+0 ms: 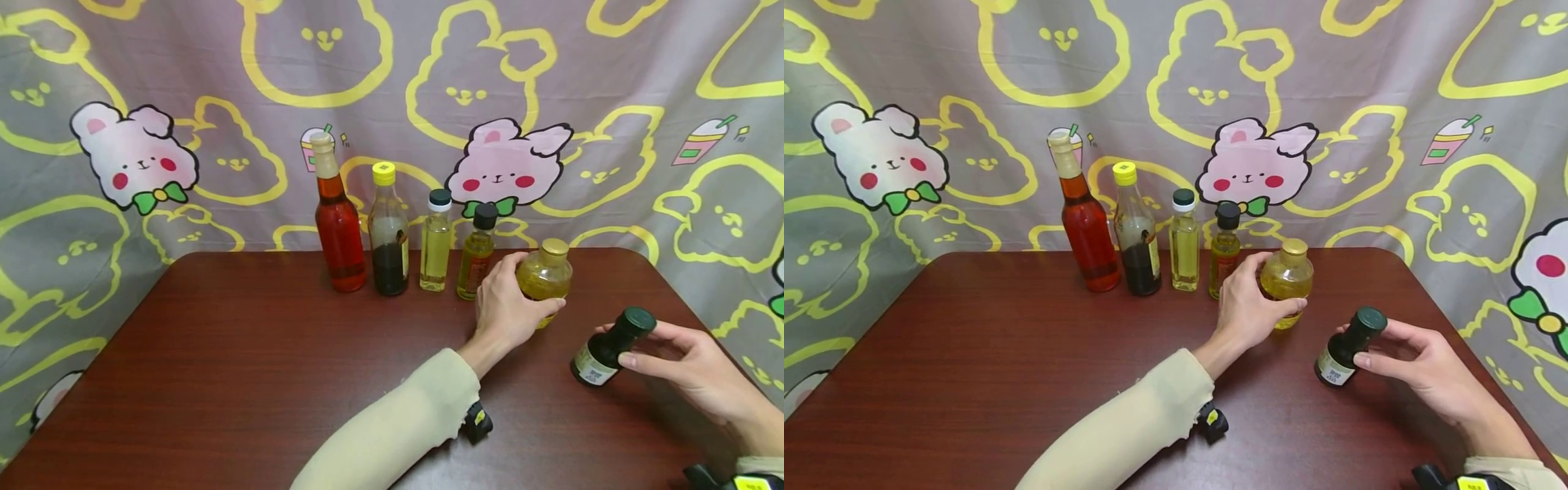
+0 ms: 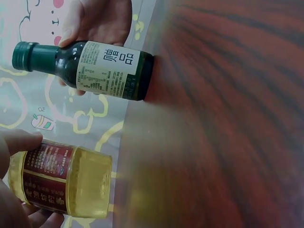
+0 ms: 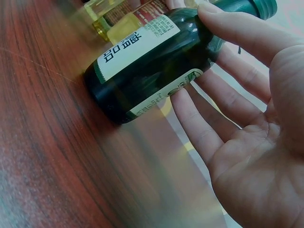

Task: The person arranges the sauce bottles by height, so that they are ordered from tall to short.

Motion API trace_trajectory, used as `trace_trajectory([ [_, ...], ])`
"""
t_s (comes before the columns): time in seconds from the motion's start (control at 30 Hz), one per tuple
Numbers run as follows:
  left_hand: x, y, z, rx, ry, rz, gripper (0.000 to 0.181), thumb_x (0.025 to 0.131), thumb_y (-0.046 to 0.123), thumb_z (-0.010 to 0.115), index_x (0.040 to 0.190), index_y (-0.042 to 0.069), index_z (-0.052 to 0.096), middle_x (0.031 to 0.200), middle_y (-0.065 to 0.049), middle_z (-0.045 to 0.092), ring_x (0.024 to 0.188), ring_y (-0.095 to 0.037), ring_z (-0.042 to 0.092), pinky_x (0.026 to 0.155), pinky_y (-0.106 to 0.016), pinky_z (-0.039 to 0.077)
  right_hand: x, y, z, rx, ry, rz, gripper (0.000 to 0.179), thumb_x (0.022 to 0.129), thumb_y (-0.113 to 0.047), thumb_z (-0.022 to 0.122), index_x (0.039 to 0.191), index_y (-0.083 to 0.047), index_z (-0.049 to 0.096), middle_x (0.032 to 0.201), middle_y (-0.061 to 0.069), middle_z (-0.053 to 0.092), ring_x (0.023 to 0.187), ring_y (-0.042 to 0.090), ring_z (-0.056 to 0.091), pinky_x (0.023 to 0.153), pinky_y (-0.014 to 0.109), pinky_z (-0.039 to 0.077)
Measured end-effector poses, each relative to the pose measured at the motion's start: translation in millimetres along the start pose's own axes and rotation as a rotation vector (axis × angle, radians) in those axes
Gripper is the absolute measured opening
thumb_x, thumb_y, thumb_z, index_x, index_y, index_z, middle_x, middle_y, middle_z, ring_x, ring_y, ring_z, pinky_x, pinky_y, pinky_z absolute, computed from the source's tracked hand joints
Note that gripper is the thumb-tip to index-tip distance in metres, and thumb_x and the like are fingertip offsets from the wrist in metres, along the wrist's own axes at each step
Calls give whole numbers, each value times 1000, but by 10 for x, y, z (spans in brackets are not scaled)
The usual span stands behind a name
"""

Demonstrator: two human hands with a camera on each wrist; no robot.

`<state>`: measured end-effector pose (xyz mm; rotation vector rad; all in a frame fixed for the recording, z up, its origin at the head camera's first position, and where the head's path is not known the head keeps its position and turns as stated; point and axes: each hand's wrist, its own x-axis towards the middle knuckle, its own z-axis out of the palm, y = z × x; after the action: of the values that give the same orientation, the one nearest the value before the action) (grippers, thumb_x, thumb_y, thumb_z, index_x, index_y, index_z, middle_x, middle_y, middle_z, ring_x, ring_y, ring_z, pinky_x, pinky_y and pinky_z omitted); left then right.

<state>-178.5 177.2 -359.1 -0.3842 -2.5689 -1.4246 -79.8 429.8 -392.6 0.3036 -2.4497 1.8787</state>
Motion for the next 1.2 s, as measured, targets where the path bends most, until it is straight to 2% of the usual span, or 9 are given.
trace_trajectory([
  [0.23, 64, 24, 62, 60, 56, -30, 75, 75, 49, 95, 138, 29, 61, 128, 10, 72, 116, -11, 70, 97, -32, 56, -7, 13, -9, 43, -5, -8, 51, 94, 22, 60, 144, 14, 53, 130, 3, 78, 119, 7, 73, 88, 19, 60],
  [0.43, 110, 23, 115, 96, 77, -37, 74, 77, 50, 93, 141, 31, 60, 128, 9, 71, 114, -12, 70, 96, -32, 57, -11, 15, -15, 44, -7, 2, 52, 95, 22, 60, 145, 13, 53, 131, 2, 77, 119, 6, 73, 88, 19, 60],
  [0.77, 183, -28, 174, 97, 103, -53, 72, 81, 47, 91, 142, 29, 58, 127, 7, 70, 113, -15, 72, 91, -31, 59, -1, 25, -10, 99, -26, -16, 52, 95, 24, 58, 145, 14, 51, 131, 3, 77, 120, 8, 74, 90, 20, 60],
  [0.9, 185, -33, 186, 67, 109, -57, 72, 82, 44, 91, 144, 28, 56, 131, 6, 70, 116, -16, 72, 95, -32, 58, 4, 23, -12, 91, -21, -10, 52, 95, 23, 58, 146, 14, 51, 131, 3, 77, 120, 7, 74, 90, 19, 60],
  [1.03, 182, -38, 187, 45, 109, -35, 74, 84, 41, 90, 147, 27, 53, 137, 5, 69, 119, -16, 71, 98, -31, 57, 2, 24, -13, 83, -18, -6, 52, 95, 23, 58, 146, 12, 52, 131, 1, 77, 119, 6, 74, 90, 18, 59],
  [1.2, 188, -49, 156, -3, 119, 38, 69, 88, 44, 86, 147, 25, 57, 142, 6, 68, 125, -14, 69, 103, -29, 56, 9, 16, -1, 71, -18, -8, 52, 95, 23, 58, 146, 13, 52, 131, 2, 77, 119, 7, 74, 89, 19, 60],
])
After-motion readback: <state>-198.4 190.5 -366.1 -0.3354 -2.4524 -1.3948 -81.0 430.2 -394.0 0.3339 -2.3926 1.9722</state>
